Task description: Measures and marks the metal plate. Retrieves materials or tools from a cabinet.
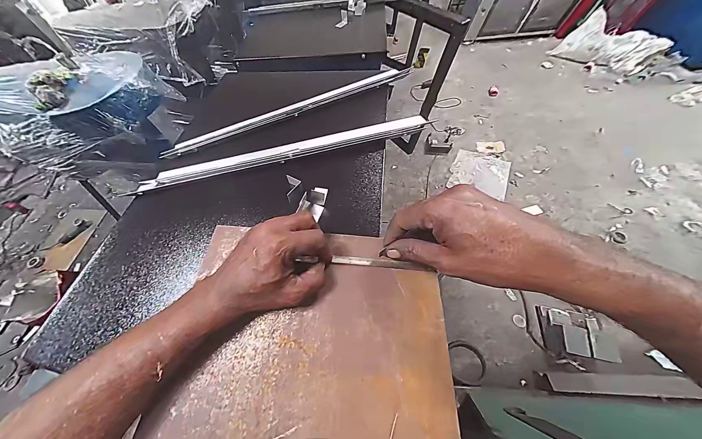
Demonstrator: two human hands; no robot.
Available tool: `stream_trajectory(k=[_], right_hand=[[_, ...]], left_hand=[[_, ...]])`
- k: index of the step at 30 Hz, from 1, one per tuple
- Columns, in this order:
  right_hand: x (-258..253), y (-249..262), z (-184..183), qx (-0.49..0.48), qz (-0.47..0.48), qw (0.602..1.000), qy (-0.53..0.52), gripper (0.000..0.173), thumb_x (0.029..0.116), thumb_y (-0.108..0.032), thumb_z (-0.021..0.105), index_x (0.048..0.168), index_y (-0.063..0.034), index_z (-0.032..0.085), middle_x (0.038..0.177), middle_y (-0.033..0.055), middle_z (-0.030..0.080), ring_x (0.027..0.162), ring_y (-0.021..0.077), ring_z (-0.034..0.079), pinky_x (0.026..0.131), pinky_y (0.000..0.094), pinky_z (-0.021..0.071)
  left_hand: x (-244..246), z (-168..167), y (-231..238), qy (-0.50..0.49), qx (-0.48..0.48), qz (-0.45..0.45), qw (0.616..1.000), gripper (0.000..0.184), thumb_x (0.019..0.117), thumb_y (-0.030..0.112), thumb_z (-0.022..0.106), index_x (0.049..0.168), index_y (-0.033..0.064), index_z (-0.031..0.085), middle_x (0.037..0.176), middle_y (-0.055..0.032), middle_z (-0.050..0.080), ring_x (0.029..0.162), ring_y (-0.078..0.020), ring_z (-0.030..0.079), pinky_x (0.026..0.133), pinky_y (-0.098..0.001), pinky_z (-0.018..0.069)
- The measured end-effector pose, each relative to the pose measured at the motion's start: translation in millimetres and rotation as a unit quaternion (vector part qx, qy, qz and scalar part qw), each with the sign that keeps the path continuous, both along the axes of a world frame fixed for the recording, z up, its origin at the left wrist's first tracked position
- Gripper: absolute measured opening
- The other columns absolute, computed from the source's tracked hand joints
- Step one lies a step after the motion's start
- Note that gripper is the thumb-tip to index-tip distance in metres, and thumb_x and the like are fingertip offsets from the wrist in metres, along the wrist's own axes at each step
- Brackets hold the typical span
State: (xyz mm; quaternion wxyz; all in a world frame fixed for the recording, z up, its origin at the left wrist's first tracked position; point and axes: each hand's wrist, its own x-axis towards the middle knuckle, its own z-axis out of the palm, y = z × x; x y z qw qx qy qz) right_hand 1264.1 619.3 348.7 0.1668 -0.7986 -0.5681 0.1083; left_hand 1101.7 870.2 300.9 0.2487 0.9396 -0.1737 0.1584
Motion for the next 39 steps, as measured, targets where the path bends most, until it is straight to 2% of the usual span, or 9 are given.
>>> stream_trajectory(k=[14, 21, 24, 26, 27, 29, 33, 35, 39], right_hand=[[3, 4, 5, -0.036, 0.025, 0.999, -0.001, 0.013, 0.0970, -0.036, 0.068, 0.087, -0.0321, 0.075, 0.070, -0.0176, 0.065, 0.061, -0.0045, 0.059, 0.052, 0.0204, 0.0492], [-3, 29, 29, -0.172, 0.063, 0.981, -0.063, 0.016, 0.0971, -0.033, 0.070, 0.083, -0.0249, 0.071, 0.066, -0.0103, 0.061, 0.060, 0.0050, 0.059, 0.053, 0.0290, 0.0485], [-5, 35, 36, -0.139, 0.067, 0.977, -0.150, 0.020, 0.0974, -0.026, 0.068, 0.079, -0.0183, 0.067, 0.064, -0.0029, 0.058, 0.059, 0.0151, 0.060, 0.050, 0.0359, 0.0478], [12, 32, 35, 0.016, 0.055, 0.954, -0.295, 0.011, 0.0960, -0.002, 0.056, 0.085, -0.0003, 0.057, 0.071, 0.0161, 0.054, 0.060, 0.0362, 0.060, 0.045, 0.0485, 0.0447], [21, 29, 33, 0.064, 0.025, 0.942, -0.328, 0.011, 0.0985, -0.001, 0.050, 0.090, 0.0037, 0.056, 0.075, 0.0205, 0.056, 0.064, 0.0411, 0.062, 0.047, 0.0518, 0.0452], [26, 21, 34, 0.113, -0.003, 0.951, -0.288, 0.019, 0.1044, -0.017, 0.050, 0.096, -0.0035, 0.062, 0.076, 0.0130, 0.059, 0.066, 0.0333, 0.063, 0.053, 0.0490, 0.0486], [-7, -3, 14, 0.054, -0.036, 0.997, -0.050, 0.009, 0.0948, -0.033, 0.069, 0.089, -0.0276, 0.073, 0.065, -0.0135, 0.062, 0.053, 0.0012, 0.058, 0.046, 0.0268, 0.0495], [-11, -7, 5, 0.010, -0.047, 0.999, 0.003, 0.011, 0.0967, -0.037, 0.068, 0.089, -0.0320, 0.073, 0.068, -0.0175, 0.064, 0.057, -0.0043, 0.058, 0.050, 0.0222, 0.0497], [-7, -4, -1, -0.006, -0.035, 0.999, 0.004, 0.014, 0.0972, -0.039, 0.067, 0.087, -0.0324, 0.072, 0.068, -0.0176, 0.063, 0.058, -0.0046, 0.058, 0.050, 0.0212, 0.0488]], left_hand=[[0, -1, 1, -0.003, -0.002, -0.005, 1.000, 0.015, 0.0891, 0.022, 0.063, 0.091, 0.0172, 0.077, 0.089, 0.0054, 0.067, 0.085, -0.0025, 0.062, 0.070, -0.0226, 0.0529], [-3, -3, -1, 0.004, 0.002, 0.004, 1.000, 0.016, 0.0914, 0.023, 0.062, 0.092, 0.0164, 0.077, 0.092, 0.0028, 0.069, 0.090, -0.0066, 0.064, 0.076, -0.0274, 0.0539], [-2, -3, -1, 0.013, -0.005, 0.004, 1.000, 0.017, 0.0913, 0.023, 0.062, 0.092, 0.0159, 0.077, 0.093, 0.0027, 0.069, 0.090, -0.0057, 0.065, 0.076, -0.0263, 0.0548], [-3, -3, -2, 0.018, -0.014, 0.006, 1.000, 0.017, 0.0921, 0.023, 0.063, 0.094, 0.0164, 0.078, 0.095, 0.0032, 0.070, 0.091, -0.0051, 0.065, 0.078, -0.0261, 0.0556], [-4, -4, -2, 0.024, -0.015, 0.003, 1.000, 0.017, 0.0924, 0.024, 0.063, 0.095, 0.0168, 0.078, 0.096, 0.0035, 0.071, 0.091, -0.0051, 0.065, 0.078, -0.0266, 0.0561], [-1, -2, 0, 0.016, -0.009, 0.009, 1.000, 0.016, 0.0930, 0.026, 0.063, 0.095, 0.0177, 0.077, 0.094, 0.0040, 0.069, 0.090, -0.0052, 0.064, 0.077, -0.0270, 0.0552], [-1, -5, 0, 0.010, 0.004, 0.006, 1.000, 0.016, 0.0917, 0.026, 0.062, 0.092, 0.0184, 0.076, 0.090, 0.0048, 0.067, 0.087, -0.0054, 0.063, 0.073, -0.0275, 0.0537], [-1, -4, -1, 0.009, 0.000, 0.004, 1.000, 0.016, 0.0913, 0.025, 0.061, 0.090, 0.0186, 0.076, 0.091, 0.0055, 0.068, 0.089, -0.0048, 0.064, 0.074, -0.0273, 0.0545], [-1, -3, -1, 0.002, 0.001, 0.000, 1.000, 0.016, 0.0909, 0.024, 0.061, 0.089, 0.0178, 0.076, 0.089, 0.0056, 0.067, 0.087, -0.0046, 0.063, 0.072, -0.0263, 0.0536]])
